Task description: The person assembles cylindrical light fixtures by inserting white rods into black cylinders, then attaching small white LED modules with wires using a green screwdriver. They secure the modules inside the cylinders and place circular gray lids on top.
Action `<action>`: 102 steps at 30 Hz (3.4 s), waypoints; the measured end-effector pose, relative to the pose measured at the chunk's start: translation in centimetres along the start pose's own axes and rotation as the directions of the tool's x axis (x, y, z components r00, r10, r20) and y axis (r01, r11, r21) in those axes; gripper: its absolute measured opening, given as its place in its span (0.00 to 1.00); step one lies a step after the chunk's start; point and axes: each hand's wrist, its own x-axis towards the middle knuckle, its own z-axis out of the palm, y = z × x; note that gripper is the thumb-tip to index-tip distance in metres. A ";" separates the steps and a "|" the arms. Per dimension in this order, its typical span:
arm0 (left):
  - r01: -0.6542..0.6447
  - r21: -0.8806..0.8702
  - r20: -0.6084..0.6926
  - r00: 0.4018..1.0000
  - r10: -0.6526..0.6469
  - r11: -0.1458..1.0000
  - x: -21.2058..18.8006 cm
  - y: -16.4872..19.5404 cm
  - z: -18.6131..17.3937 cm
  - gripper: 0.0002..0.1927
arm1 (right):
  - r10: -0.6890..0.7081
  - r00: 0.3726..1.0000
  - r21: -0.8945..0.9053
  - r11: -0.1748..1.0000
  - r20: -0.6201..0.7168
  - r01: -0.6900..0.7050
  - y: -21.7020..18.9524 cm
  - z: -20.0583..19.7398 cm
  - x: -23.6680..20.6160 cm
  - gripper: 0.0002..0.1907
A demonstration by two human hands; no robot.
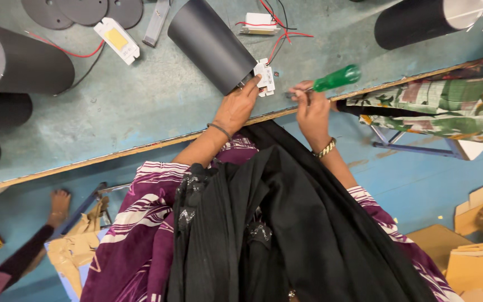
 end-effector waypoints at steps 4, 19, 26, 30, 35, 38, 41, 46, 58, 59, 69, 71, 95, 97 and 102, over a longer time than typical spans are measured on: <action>0.061 -0.077 0.031 0.998 -0.059 0.995 0.0 0.2 0.1 0.09 | 0.158 0.984 -0.461 0.882 0.081 -0.103 -0.4 -0.1 -0.2 0.03; 0.055 -0.018 -0.003 0.998 -0.056 0.998 0.1 0.2 -0.1 0.13 | -0.236 0.968 -0.198 0.948 0.082 0.248 -1.4 3.4 1.7 0.06; 0.052 -0.017 -0.017 0.998 -0.052 0.999 0.1 0.1 -0.1 0.13 | -0.180 0.980 -0.111 0.976 0.085 0.189 -2.0 3.8 1.9 0.04; 0.040 -0.013 -0.009 0.999 -0.040 0.999 0.2 0.2 0.1 0.11 | -0.228 0.968 -0.144 0.960 0.101 0.241 -2.0 3.6 2.0 0.04; 0.041 -0.002 0.004 0.999 -0.041 0.999 0.3 0.3 0.4 0.12 | -0.230 0.965 -0.172 0.953 0.123 0.249 -1.9 3.2 1.9 0.07; 0.040 -0.004 0.020 0.999 -0.040 0.999 0.3 0.3 0.6 0.12 | -0.262 0.953 -0.237 0.927 0.150 0.291 -1.7 3.1 1.8 0.08; 0.034 0.027 0.002 0.999 -0.035 0.999 0.4 0.3 0.9 0.12 | -0.254 0.953 -0.233 0.929 0.166 0.288 -1.4 3.2 1.7 0.08; 0.033 0.026 0.008 0.999 -0.034 0.999 0.3 0.1 1.5 0.13 | -0.247 0.965 -0.209 0.943 0.090 0.261 -0.8 3.5 1.5 0.08; 0.021 0.103 -0.008 1.000 -0.020 0.994 0.3 -0.3 3.5 0.15 | -0.202 0.977 -0.158 0.965 0.071 0.211 1.6 3.5 1.0 0.07; 0.015 0.103 -0.007 1.000 -0.014 0.995 0.3 -0.4 3.7 0.15 | -0.198 0.978 -0.166 0.964 0.070 0.207 1.7 3.5 1.0 0.07; 0.136 0.000 0.030 0.990 -0.136 0.991 0.6 1.0 2.7 0.11 | 0.028 0.999 0.317 0.948 -0.031 -0.016 1.0 0.8 2.1 0.06; 0.212 -0.055 0.109 0.973 -0.205 0.976 0.5 1.8 1.2 0.09 | 0.272 0.916 0.339 0.926 -0.294 -0.166 2.0 -1.3 2.4 0.10; -0.535 0.312 0.414 0.820 0.394 0.785 5.9 -6.1 -10.0 0.54 | -0.040 0.761 -0.616 0.561 0.647 0.553 -2.1 1.3 8.1 0.38; -0.368 0.208 0.288 0.909 0.303 0.906 5.3 -6.1 -10.7 0.57 | 0.097 0.769 -0.669 0.569 0.632 0.478 -2.3 0.2 7.4 0.37; -0.167 0.018 -0.055 0.984 0.168 0.986 3.2 -4.2 -11.9 0.60 | 0.042 0.866 -0.620 0.715 0.499 0.323 -3.4 -0.5 4.8 0.30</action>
